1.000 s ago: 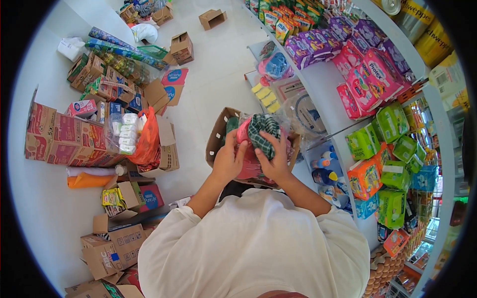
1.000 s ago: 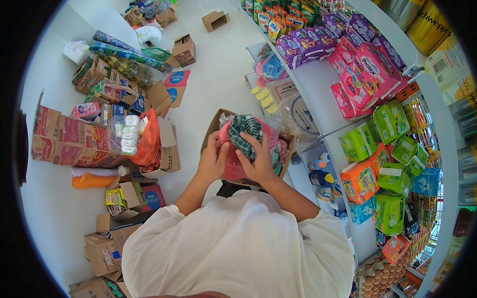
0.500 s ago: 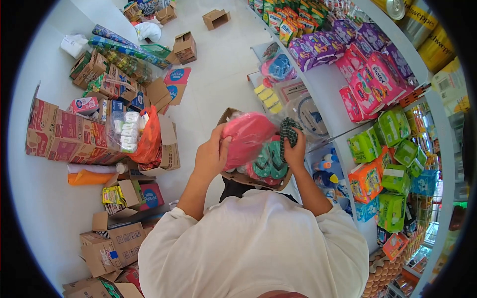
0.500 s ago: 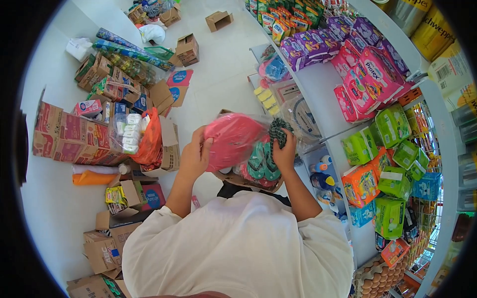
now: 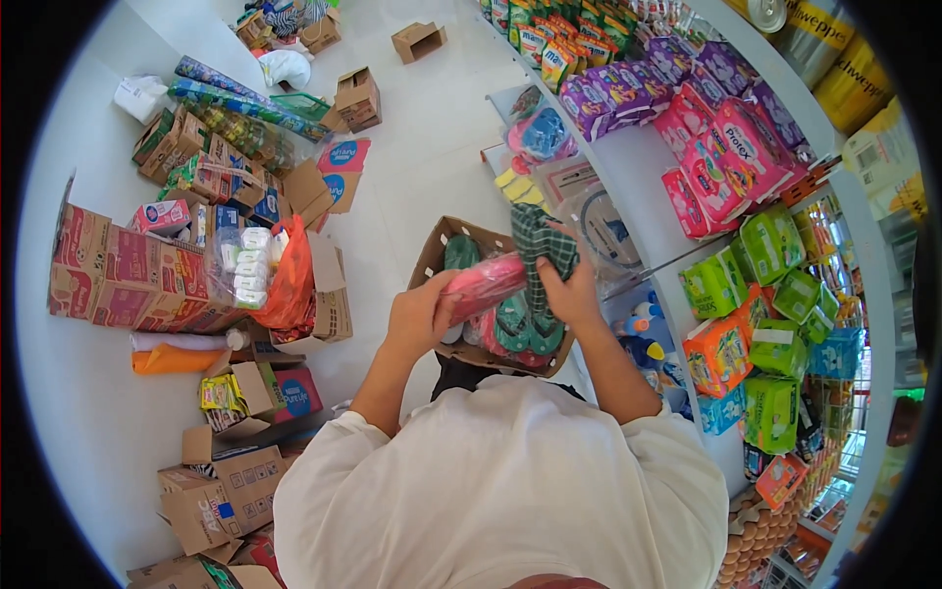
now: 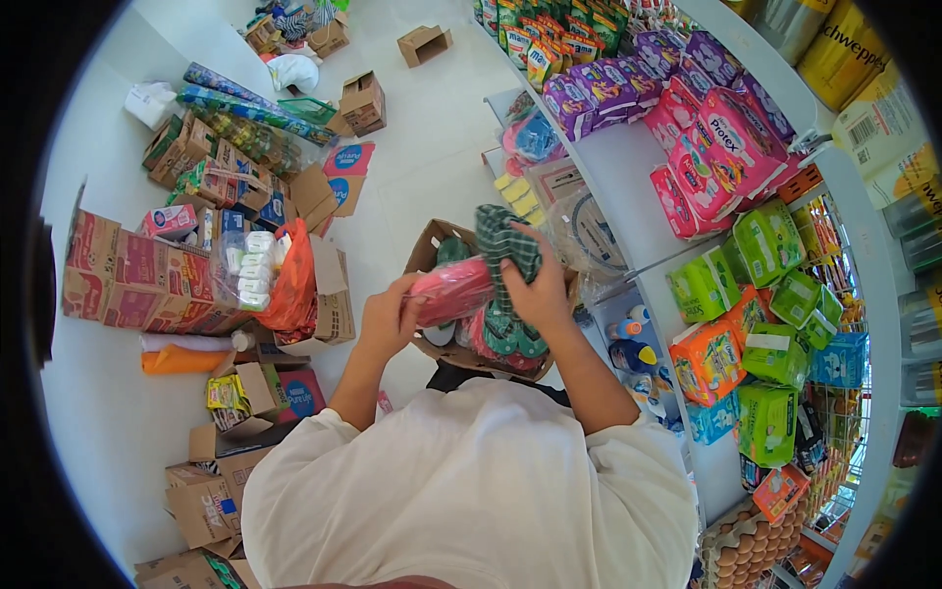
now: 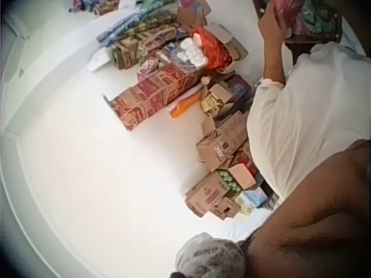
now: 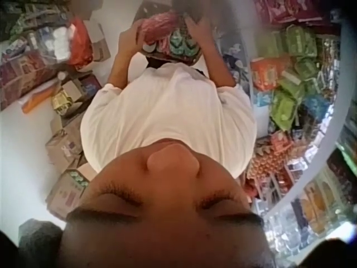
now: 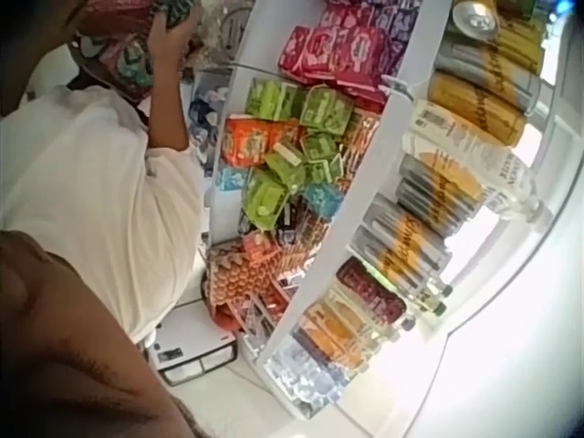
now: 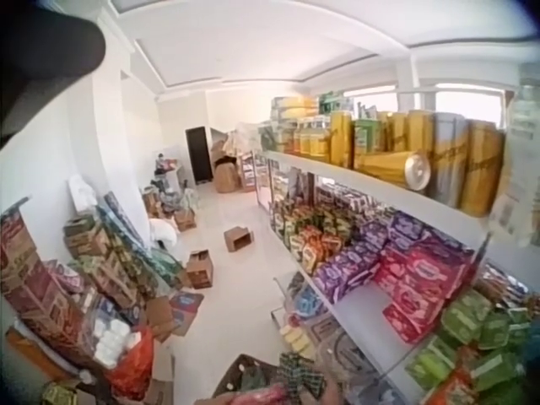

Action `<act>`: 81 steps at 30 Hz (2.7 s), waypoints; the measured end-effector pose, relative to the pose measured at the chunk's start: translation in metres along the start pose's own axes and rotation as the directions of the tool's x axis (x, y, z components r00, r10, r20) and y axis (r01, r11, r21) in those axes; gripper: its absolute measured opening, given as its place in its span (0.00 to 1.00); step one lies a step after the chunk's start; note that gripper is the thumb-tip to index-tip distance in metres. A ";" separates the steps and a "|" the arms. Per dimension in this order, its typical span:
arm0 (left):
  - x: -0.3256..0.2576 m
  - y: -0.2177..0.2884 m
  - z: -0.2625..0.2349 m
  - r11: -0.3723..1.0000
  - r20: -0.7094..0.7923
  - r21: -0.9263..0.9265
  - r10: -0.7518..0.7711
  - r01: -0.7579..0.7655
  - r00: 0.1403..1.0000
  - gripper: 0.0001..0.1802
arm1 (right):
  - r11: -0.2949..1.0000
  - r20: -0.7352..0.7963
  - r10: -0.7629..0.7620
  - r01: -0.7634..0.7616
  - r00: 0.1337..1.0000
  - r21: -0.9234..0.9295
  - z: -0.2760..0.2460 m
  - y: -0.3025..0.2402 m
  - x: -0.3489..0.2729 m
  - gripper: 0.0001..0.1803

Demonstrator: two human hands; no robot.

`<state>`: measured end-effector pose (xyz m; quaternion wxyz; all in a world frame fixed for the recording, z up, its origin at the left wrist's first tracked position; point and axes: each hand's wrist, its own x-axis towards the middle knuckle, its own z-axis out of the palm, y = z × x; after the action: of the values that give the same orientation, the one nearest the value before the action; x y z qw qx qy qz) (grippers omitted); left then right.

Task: Sorting and inspecting pairs of sandals inside a cardboard box.

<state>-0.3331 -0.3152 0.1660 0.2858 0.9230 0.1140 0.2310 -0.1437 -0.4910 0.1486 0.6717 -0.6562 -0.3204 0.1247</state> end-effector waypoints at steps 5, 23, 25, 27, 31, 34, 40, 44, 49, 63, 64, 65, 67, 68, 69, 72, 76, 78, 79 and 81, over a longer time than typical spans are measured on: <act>0.001 0.004 -0.014 0.999 -0.085 -0.046 -0.007 0.003 0.996 0.16 | 0.947 0.067 0.255 -0.235 0.965 -0.220 -0.017 0.061 -0.013 0.27; 0.115 -0.005 0.011 0.923 0.077 0.100 -0.381 0.373 0.922 0.18 | 0.509 0.540 -0.614 0.812 0.576 -0.286 0.031 -0.020 -0.049 0.27; 0.131 0.010 0.010 0.916 0.146 0.228 -0.368 0.331 0.918 0.19 | 0.460 0.562 -0.610 0.827 0.558 -0.322 0.048 -0.024 -0.052 0.23; 0.141 0.016 0.010 0.908 0.171 0.273 -0.371 0.318 0.913 0.19 | 0.396 0.573 -0.557 0.799 0.601 -0.453 0.060 -0.027 -0.050 0.19; 0.152 0.017 0.008 0.891 0.171 0.362 -0.352 0.274 0.920 0.18 | 0.410 0.604 -0.444 0.749 0.662 -0.520 0.064 0.006 -0.065 0.19; 0.153 0.016 -0.003 0.889 0.110 0.343 -0.357 0.302 0.928 0.18 | 0.428 0.602 -0.366 0.702 0.710 -0.568 0.055 0.044 -0.080 0.19; 0.137 0.005 -0.016 0.903 0.003 0.314 -0.309 0.293 0.951 0.18 | 0.596 0.495 0.192 0.300 0.848 -0.745 0.019 0.082 -0.083 0.24; 0.107 0.006 -0.012 0.909 -0.003 0.307 -0.295 0.281 0.956 0.18 | 0.822 0.162 0.083 0.024 0.983 -0.569 0.007 0.040 -0.058 0.29; 0.073 0.018 0.008 0.938 -0.106 0.162 -0.292 0.307 0.950 0.16 | 0.906 -0.081 -0.255 0.209 0.963 -0.369 0.033 -0.014 -0.029 0.33; 0.016 0.001 -0.009 0.804 -0.106 -0.471 -0.461 0.364 0.881 0.15 | 0.889 -0.371 0.010 -0.178 0.929 -0.422 -0.024 0.122 -0.027 0.32; 0.015 0.001 -0.008 0.754 -0.087 -0.526 -0.508 0.394 0.857 0.14 | 0.894 -0.378 -0.004 -0.166 0.926 -0.417 -0.018 0.111 -0.027 0.32; 0.015 0.002 -0.004 0.752 -0.084 -0.528 -0.508 0.394 0.858 0.14 | 0.947 -0.372 0.038 -0.153 0.927 -0.284 -0.007 0.101 -0.029 0.31; 0.016 0.006 0.005 0.792 -0.169 -0.528 -0.452 0.307 0.876 0.16 | 0.896 -0.245 -0.106 -0.015 0.964 -0.444 0.010 0.070 -0.036 0.29; 0.018 0.008 0.008 0.791 -0.168 -0.530 -0.451 0.306 0.876 0.16 | 0.896 -0.208 -0.110 0.006 0.972 -0.443 0.016 0.061 -0.037 0.29; 0.020 0.012 0.009 0.785 -0.179 -0.548 -0.447 0.288 0.877 0.16 | 0.886 -0.167 -0.121 0.030 0.978 -0.463 0.019 0.050 -0.038 0.29; 0.021 0.012 0.015 0.789 -0.217 -0.567 -0.422 0.238 0.880 0.17 | 0.917 -0.064 -0.126 0.091 0.990 -0.389 0.033 0.039 -0.049 0.30; 0.020 0.004 0.017 0.844 -0.276 -0.496 -0.377 0.205 0.884 0.18 | 0.976 0.237 -0.024 0.074 0.971 -0.205 0.032 0.023 -0.062 0.34; 0.019 -0.006 0.016 0.868 -0.277 -0.451 -0.357 0.207 0.892 0.18 | 0.992 0.551 0.086 -0.018 0.830 -0.127 0.018 0.016 -0.055 0.41; 0.020 -0.010 0.014 0.889 -0.276 -0.407 -0.339 0.210 0.899 0.19 | 0.992 0.552 0.084 -0.016 0.829 -0.126 0.011 0.009 -0.050 0.41; 0.020 -0.009 0.006 0.907 -0.269 -0.369 -0.314 0.204 0.910 0.18 | 0.999 0.414 0.050 -0.044 0.909 -0.023 -0.001 -0.009 -0.042 0.43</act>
<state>-0.3135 -0.3034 0.1638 0.4432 0.7873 0.2415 0.3541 -0.1781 -0.5173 0.1462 0.5810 -0.6269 -0.4405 0.2747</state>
